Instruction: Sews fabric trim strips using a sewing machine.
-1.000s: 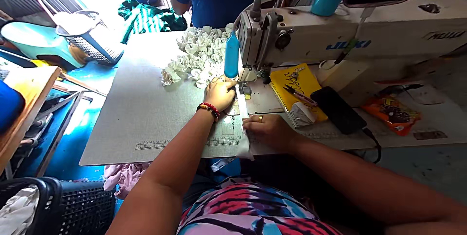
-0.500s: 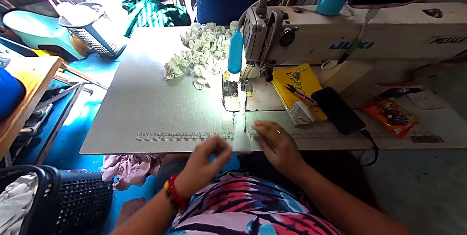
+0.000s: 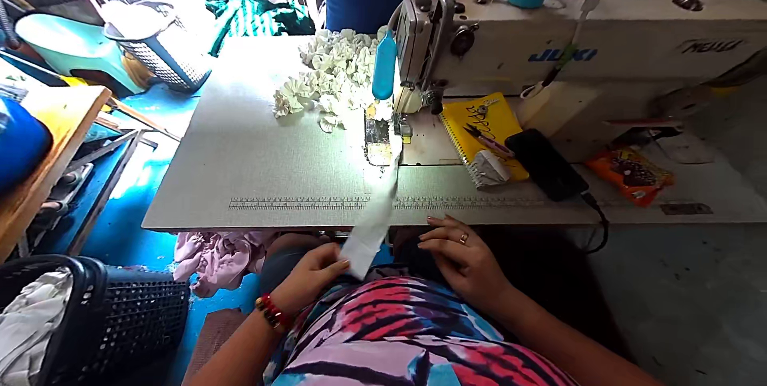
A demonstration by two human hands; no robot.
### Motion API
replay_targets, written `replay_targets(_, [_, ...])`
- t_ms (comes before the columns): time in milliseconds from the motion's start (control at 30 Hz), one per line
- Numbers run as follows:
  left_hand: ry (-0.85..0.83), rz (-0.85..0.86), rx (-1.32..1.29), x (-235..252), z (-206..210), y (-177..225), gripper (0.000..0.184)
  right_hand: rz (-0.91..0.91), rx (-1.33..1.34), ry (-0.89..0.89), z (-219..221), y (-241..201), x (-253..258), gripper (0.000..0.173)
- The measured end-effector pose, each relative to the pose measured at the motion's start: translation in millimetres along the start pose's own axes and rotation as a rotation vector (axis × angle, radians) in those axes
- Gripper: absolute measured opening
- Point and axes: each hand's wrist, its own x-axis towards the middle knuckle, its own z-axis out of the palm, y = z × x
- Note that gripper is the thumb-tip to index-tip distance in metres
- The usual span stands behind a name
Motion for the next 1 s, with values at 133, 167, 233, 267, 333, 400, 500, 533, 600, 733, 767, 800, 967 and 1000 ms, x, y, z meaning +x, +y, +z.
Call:
replay_targets(133, [-0.095, -0.004, -0.316, -27.7, -19.1, 9.0, 0.006, 0.002, -0.030, 0.001, 5.5, -1.3, 2.7, 0.024])
replay_targets(167, [-0.147, 0.014, -0.325, -24.9, -17.0, 10.6, 0.008, 0.003, -0.049, -0.001, 7.0, -2.0, 4.6, 0.024])
replay_targets(233, [-0.286, 0.039, -0.357, -13.8, -8.5, 12.4, 0.022, 0.005, -0.068, -0.011, 8.3, -3.8, 8.8, 0.025])
replay_targets(267, [-0.365, 0.054, -0.382, -8.3, -2.4, 14.1, 0.028, 0.006, -0.072, -0.018, 8.3, -4.9, 10.4, 0.025])
replay_targets(333, [-0.494, 0.107, -0.426, -1.7, 9.0, 19.0, 0.032, 0.010, -0.067, -0.031, 6.3, -6.5, 11.8, 0.025])
replay_targets(400, [-0.493, 0.173, -0.361, -2.4, 11.7, 25.2, 0.023, 0.010, -0.054, -0.031, 5.2, -6.8, 11.4, 0.025])
replay_targets(500, [-0.205, 0.337, 0.153, -14.7, 3.4, 38.6, 0.021, 0.015, -0.041, -0.042, 2.3, -9.1, 11.8, 0.024])
replay_targets(533, [-0.119, 0.390, 0.300, -19.7, -0.6, 43.0, 0.027, 0.012, -0.034, -0.048, 2.0, -10.7, 14.3, 0.024])
replay_targets(600, [0.007, 0.481, 0.508, -28.6, -8.3, 48.8, 0.032, -0.008, -0.014, -0.059, 3.4, -15.4, 22.1, 0.024])
replay_targets(733, [0.063, 0.567, 0.599, -31.7, -11.9, 54.3, 0.033, -0.097, 0.030, -0.094, 10.0, -29.1, 47.4, 0.023])
replay_targets(767, [0.040, 0.559, 0.527, -29.5, -10.9, 53.8, 0.032, -0.117, 0.041, -0.104, 12.1, -33.3, 54.8, 0.023])
replay_targets(800, [0.003, 0.538, 0.417, -26.6, -9.0, 51.9, 0.030, -0.134, 0.053, -0.113, 14.2, -37.1, 61.7, 0.023])
replay_targets(967, [-0.196, 0.425, -0.109, -12.9, 6.7, 30.0, 0.024, -0.184, 0.072, -0.128, 21.2, -45.7, 82.6, 0.023])
replay_targets(1000, [-0.198, 0.423, -0.158, -12.2, 7.8, 25.6, 0.024, -0.184, 0.074, -0.132, 21.1, -45.7, 83.4, 0.023])
